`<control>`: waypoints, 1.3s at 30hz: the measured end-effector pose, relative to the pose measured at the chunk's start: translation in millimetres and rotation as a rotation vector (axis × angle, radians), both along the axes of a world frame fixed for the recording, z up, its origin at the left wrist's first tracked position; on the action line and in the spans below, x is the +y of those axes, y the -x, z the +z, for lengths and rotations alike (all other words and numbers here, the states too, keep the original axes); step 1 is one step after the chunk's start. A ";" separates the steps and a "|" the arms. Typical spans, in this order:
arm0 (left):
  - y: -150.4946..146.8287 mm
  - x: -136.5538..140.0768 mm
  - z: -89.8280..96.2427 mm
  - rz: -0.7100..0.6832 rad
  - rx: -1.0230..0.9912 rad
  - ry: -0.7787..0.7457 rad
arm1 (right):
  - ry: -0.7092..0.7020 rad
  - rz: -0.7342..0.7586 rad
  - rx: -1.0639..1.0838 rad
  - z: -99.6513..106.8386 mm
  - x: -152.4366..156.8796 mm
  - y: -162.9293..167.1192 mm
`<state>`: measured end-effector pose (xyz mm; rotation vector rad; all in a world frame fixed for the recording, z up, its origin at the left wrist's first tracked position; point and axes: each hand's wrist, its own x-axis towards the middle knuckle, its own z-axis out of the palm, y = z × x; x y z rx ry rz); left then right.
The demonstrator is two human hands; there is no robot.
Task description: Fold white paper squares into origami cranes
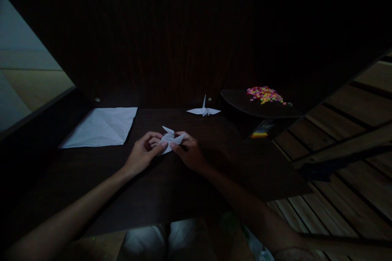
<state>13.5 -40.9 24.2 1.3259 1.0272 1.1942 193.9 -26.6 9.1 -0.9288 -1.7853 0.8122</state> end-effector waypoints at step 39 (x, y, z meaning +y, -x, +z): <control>10.7 10.3 -1.6 -0.115 -0.052 0.142 | 0.436 0.102 0.141 -3.0 16.6 -7.4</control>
